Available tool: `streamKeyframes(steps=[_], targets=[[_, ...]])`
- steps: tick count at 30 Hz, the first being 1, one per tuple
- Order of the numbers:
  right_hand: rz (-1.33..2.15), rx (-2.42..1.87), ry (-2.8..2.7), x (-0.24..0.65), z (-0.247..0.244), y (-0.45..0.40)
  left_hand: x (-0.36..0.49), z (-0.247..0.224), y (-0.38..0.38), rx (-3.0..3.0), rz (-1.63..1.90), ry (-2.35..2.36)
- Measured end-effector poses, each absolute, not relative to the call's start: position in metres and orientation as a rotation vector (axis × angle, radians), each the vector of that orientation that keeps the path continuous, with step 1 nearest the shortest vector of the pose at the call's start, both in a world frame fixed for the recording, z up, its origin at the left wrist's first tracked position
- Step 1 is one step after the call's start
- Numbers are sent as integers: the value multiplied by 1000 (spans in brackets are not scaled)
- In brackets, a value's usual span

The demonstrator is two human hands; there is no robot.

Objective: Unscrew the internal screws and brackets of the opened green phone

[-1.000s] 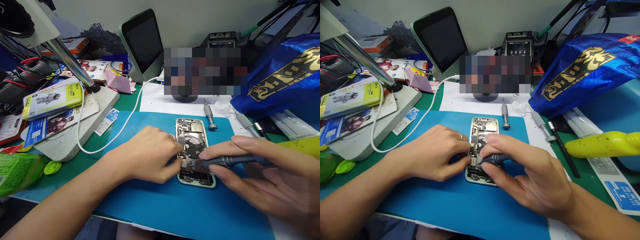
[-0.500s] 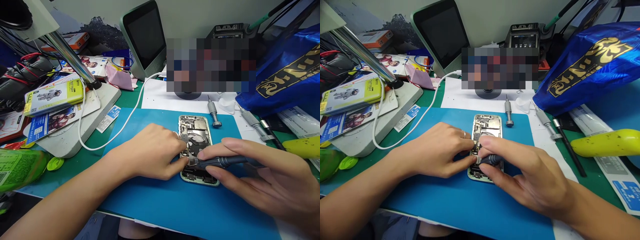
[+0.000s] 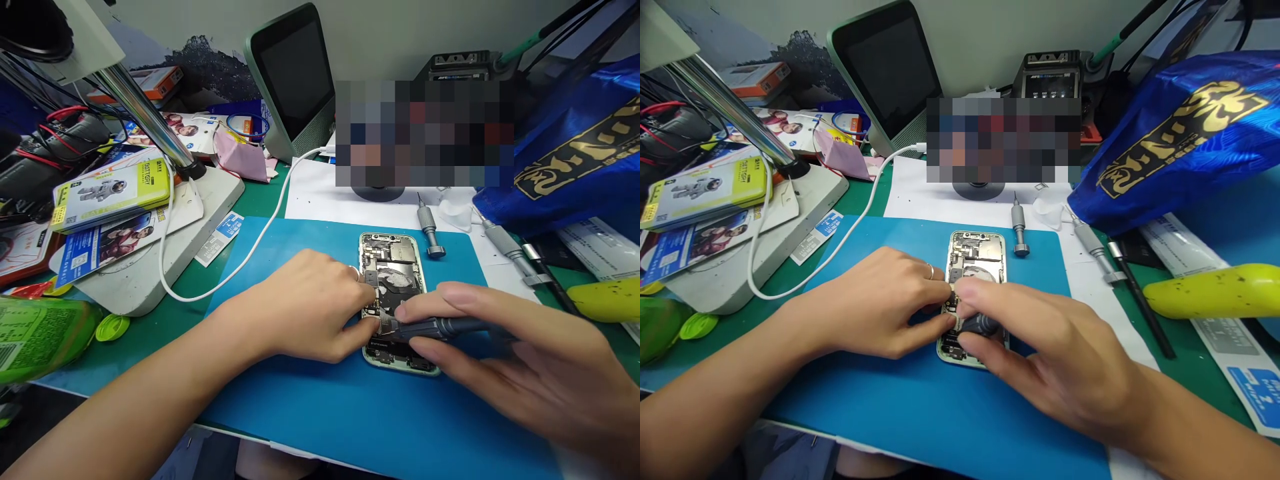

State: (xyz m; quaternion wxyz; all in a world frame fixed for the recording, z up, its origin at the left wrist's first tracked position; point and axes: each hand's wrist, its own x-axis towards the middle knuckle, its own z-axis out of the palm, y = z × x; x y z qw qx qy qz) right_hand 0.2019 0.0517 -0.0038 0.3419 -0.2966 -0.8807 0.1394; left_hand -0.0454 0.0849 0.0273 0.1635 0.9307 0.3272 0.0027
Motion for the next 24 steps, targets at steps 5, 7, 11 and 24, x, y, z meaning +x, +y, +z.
streamKeyframes(steps=[5, 7, 11, 24], targets=[[403, -543, -2431, 196, 9, 56, -44, 26, 84, 2619, 20, 926], [414, -527, -2453, 194, 15, 56, -43, 25, 84, 2621, 44, 925], [331, -532, -2487, 189, 25, 55, -43, 24, 84, 2628, 77, 921], [451, -453, -2438, 185, 22, 61, -44, 24, 84, 2625, 59, 924]])
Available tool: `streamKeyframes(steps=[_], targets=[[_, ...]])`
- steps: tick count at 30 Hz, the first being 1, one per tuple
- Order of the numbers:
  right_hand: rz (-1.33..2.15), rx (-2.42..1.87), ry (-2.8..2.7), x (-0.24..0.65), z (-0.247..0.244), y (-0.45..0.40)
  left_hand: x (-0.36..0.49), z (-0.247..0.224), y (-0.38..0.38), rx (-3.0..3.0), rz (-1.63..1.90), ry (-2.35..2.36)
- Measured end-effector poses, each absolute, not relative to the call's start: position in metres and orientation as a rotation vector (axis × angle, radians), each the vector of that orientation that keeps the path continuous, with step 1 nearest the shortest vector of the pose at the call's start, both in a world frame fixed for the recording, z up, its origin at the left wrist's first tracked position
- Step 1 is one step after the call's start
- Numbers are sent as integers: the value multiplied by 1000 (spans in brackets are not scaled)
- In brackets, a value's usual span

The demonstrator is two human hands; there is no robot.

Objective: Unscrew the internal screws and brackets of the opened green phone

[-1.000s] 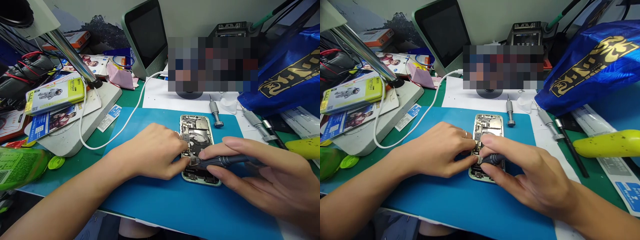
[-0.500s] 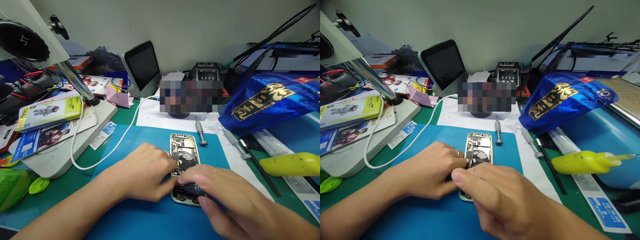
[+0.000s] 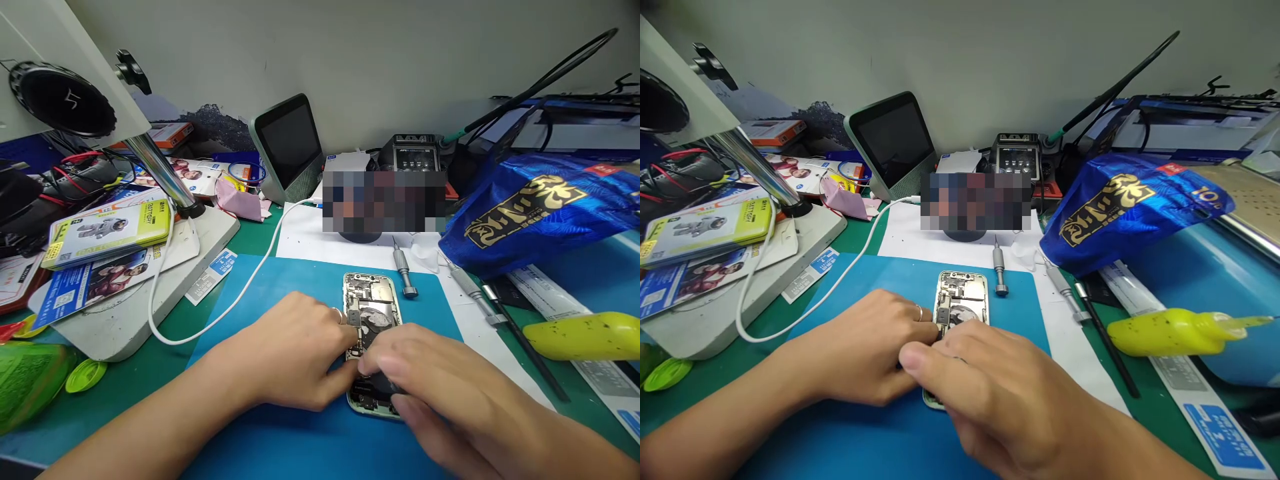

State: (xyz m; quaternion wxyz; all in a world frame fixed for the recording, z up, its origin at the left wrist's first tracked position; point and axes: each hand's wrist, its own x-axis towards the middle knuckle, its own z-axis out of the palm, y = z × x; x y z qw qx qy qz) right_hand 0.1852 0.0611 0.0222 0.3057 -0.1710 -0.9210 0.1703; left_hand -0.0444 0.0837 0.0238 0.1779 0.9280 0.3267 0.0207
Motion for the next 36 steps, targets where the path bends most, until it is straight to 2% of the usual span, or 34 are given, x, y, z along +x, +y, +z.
streamKeyframes(steps=[4, 10, 24, 29, 33, 36], targets=[[311, -486, -2405, 183, 21, 63, -44, 24, 83, 2633, 60, 920], [484, -452, -2424, 188, 24, 59, -45, 25, 85, 2627, 45, 923], [287, -481, -2414, 189, 22, 59, -44, 25, 85, 2625, 58, 922], [396, -431, -2431, 190, 24, 60, -45, 24, 84, 2617, 61, 910], [302, -461, -2398, 190, 22, 61, -46, 24, 83, 2623, 62, 913], [362, -453, -2411, 190, 23, 61, -45, 24, 83, 2622, 53, 914]])
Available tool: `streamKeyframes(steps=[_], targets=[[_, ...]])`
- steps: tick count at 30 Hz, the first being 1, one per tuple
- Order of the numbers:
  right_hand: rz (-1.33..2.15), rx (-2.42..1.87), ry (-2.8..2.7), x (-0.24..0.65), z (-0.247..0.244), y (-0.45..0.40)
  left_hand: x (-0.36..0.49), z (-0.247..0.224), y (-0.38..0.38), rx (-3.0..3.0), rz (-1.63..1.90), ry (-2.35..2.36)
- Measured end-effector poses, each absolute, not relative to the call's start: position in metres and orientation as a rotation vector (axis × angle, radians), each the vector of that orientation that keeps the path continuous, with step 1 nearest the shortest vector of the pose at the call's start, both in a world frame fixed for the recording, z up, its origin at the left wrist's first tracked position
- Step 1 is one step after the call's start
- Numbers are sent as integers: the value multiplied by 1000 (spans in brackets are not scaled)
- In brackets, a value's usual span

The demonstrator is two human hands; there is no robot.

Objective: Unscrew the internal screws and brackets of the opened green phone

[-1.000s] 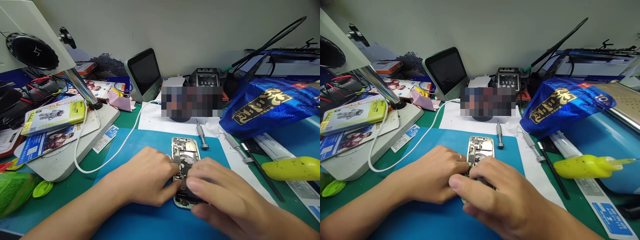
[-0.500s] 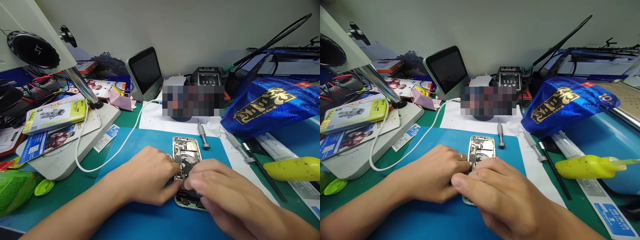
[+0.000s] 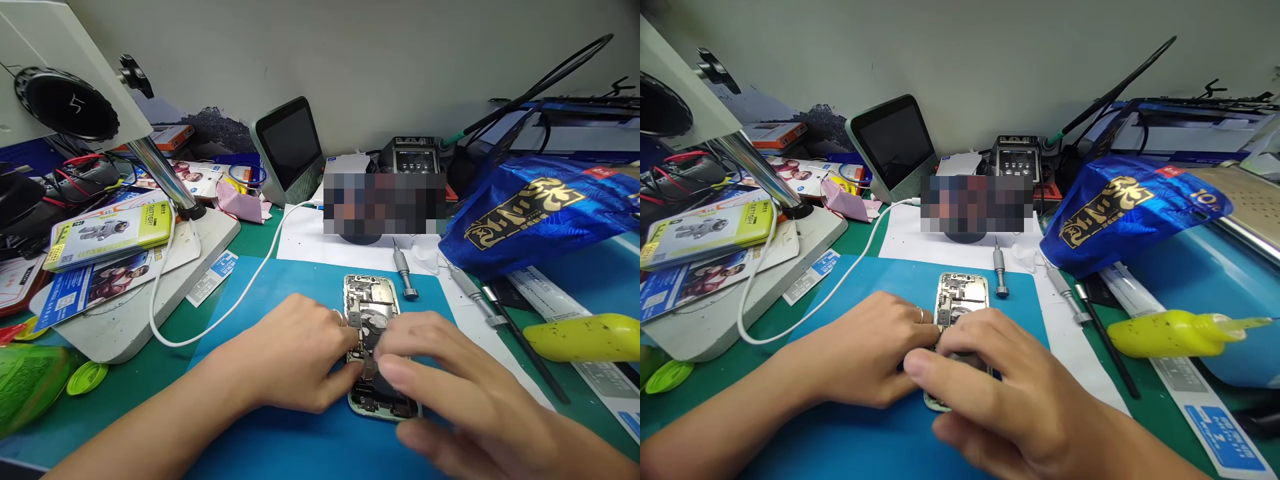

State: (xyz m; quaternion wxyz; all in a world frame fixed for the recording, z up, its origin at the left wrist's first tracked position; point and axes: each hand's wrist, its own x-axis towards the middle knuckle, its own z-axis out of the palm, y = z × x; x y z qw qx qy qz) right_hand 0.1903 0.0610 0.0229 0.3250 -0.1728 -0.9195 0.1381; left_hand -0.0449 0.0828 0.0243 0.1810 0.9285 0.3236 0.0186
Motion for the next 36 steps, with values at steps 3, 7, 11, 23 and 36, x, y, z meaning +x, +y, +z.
streamKeyframes(steps=[3, 7, 11, 23, 36], targets=[[405, -420, -2422, 189, 23, 62, -44, 25, 84, 2625, 50, 917], [303, -453, -2402, 188, 20, 66, -44, 25, 84, 2628, 60, 918], [400, -420, -2428, 191, 22, 65, -44, 25, 84, 2631, 38, 909], [370, -410, -2409, 190, 24, 64, -44, 25, 84, 2626, 21, 920], [274, -438, -2382, 189, 21, 64, -43, 27, 84, 2617, 37, 916]])
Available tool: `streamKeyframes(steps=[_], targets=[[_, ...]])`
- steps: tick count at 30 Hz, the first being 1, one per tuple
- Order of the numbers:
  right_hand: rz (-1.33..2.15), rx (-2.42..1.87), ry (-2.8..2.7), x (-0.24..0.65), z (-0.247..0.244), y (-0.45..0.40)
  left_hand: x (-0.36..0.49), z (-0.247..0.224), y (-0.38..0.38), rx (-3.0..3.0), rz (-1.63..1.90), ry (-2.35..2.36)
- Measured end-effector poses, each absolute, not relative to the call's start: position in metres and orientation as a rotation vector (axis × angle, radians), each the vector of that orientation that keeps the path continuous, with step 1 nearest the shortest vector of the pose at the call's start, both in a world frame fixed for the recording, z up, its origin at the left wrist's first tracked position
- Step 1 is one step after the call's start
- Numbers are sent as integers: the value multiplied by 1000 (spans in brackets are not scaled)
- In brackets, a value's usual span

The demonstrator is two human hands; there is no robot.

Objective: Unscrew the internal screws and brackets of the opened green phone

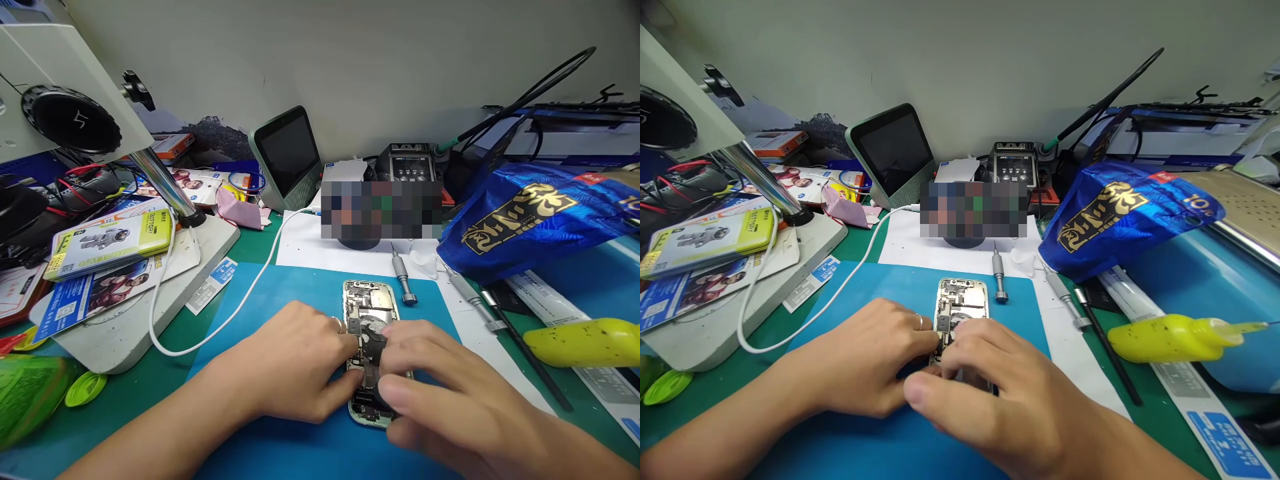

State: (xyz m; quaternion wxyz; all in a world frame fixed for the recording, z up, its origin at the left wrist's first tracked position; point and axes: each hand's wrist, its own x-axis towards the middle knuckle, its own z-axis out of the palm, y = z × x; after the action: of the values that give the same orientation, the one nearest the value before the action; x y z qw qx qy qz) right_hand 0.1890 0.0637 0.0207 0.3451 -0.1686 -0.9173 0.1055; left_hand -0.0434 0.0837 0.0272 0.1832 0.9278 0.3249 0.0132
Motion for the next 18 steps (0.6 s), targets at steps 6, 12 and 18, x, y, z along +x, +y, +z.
streamKeyframes(steps=[6, 12, 18], targets=[[382, -430, -2422, 188, 25, 64, -43, 26, 84, 2607, 43, 919], [271, -426, -2431, 186, 25, 64, -44, 27, 85, 2604, 29, 917], [419, -455, -2446, 191, 22, 61, -45, 27, 83, 2602, 32, 921]])
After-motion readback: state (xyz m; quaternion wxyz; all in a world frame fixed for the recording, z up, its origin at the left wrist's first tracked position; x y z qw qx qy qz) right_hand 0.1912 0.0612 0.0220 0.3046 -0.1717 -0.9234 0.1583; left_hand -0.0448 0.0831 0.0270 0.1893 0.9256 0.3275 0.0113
